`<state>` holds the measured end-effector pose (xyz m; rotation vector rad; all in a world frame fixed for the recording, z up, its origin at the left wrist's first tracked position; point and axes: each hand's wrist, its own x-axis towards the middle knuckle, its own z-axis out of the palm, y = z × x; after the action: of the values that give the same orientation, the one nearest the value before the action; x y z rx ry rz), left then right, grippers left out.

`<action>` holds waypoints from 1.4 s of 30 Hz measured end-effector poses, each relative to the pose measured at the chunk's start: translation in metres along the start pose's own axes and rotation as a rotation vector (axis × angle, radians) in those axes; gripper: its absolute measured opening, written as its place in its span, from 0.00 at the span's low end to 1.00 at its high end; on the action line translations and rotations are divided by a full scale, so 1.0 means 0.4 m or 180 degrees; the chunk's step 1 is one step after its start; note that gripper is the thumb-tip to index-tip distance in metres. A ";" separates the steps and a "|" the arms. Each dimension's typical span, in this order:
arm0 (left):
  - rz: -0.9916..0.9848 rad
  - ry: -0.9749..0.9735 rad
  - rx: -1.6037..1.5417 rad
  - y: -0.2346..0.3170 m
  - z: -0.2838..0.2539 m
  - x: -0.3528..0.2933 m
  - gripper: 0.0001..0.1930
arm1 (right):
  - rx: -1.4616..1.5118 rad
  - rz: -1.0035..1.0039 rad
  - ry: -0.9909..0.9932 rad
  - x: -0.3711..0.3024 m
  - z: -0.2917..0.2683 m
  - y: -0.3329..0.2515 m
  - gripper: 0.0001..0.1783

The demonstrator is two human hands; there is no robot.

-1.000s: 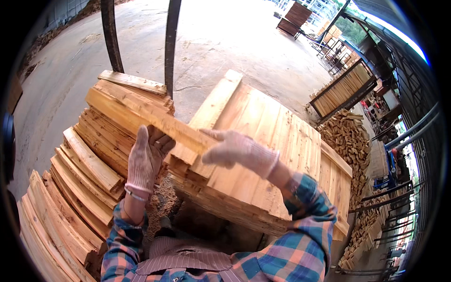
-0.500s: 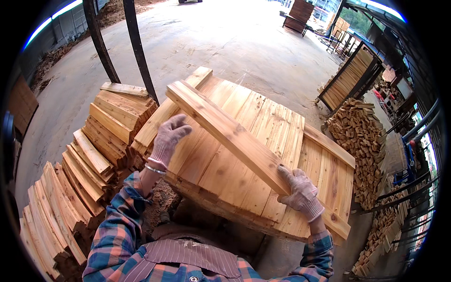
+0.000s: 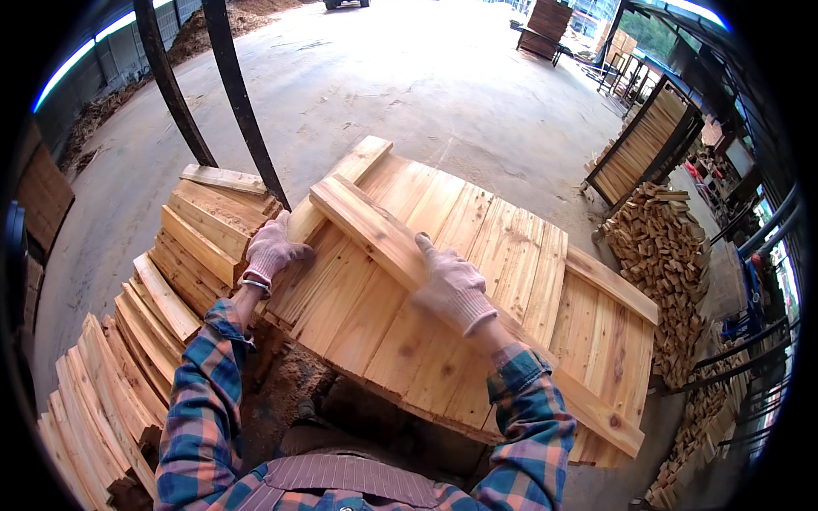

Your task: The person stacks wooden planks onto a pallet in a lumber yard. They pick up planks from a nearby pile, arrange them side-by-side on the pallet, and adjust the alignment to create a neat stack.

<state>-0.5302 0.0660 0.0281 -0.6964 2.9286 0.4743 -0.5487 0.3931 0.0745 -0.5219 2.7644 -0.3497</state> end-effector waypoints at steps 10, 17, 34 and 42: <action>-0.0527 0.0127 0.0178 0.056 -0.020 -0.033 0.44 | -0.0113 0.0117 0.0522 0.254 -0.159 0.113 0.60; -0.0428 -0.0166 -0.0022 0.039 -0.022 -0.017 0.51 | -0.0021 0.0170 0.0522 0.359 -0.155 0.179 0.61; -0.0418 -0.0038 0.0141 0.040 -0.019 -0.016 0.46 | -0.0418 -0.0144 0.0585 0.488 -0.161 0.205 0.56; -0.0363 0.0221 0.0190 0.037 -0.003 -0.018 0.46 | -0.0446 -0.0398 0.0654 0.541 -0.165 0.222 0.56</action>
<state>-0.5305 0.0812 0.0344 -0.8830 2.9320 0.3572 -0.7910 0.4012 0.0557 -0.7341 2.9777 -0.2511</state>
